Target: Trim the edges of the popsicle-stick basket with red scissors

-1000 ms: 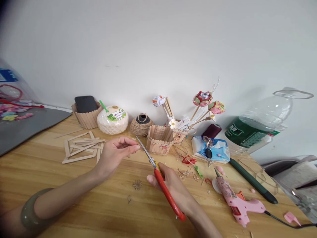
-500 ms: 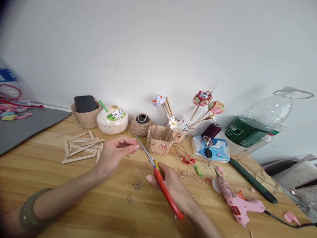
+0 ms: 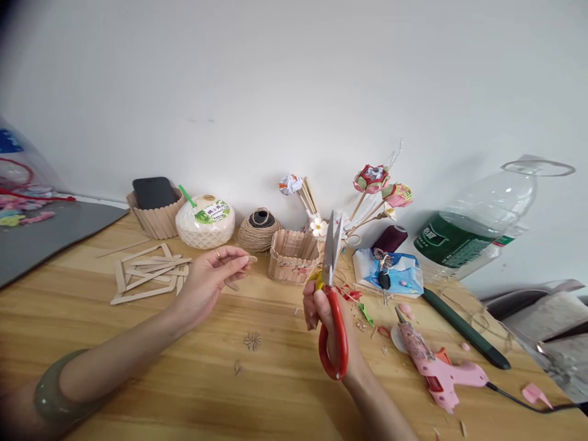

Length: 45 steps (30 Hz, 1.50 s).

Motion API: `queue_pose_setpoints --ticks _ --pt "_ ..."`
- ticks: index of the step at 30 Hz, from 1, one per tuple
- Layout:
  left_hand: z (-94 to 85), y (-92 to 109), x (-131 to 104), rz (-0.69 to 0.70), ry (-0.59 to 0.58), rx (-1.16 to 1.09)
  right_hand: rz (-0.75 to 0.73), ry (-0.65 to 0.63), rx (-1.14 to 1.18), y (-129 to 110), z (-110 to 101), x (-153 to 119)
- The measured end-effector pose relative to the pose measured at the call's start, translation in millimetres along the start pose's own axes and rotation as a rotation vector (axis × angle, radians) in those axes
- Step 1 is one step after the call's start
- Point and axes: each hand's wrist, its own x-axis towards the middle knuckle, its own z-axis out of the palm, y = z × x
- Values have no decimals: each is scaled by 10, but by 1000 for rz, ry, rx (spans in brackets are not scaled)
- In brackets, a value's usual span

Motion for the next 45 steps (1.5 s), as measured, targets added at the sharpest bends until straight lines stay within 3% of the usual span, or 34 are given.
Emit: queue_pose_setpoints --ticks 5,10,18,24,32,38,45 --pt "14 -20 -5 -42 -60 13 -27 112 80 -44 33 36" --pt "24 0 -26 -45 -62 28 -31 135 36 -89 32 36" --pt "25 -51 -29 -68 -102 122 75 32 -247 -42 -25 -5" --pt "51 -50 -59 -81 -144 147 233 -103 -441 -133 54 -1" --pt "110 -190 -163 -163 -389 260 240 -112 -372 -78 154 -40" --pt "84 -276 -131 -206 -398 384 236 -129 -384 2 158 -49" --pt "89 -244 -137 -226 -427 445 235 -114 -372 15 145 -40"
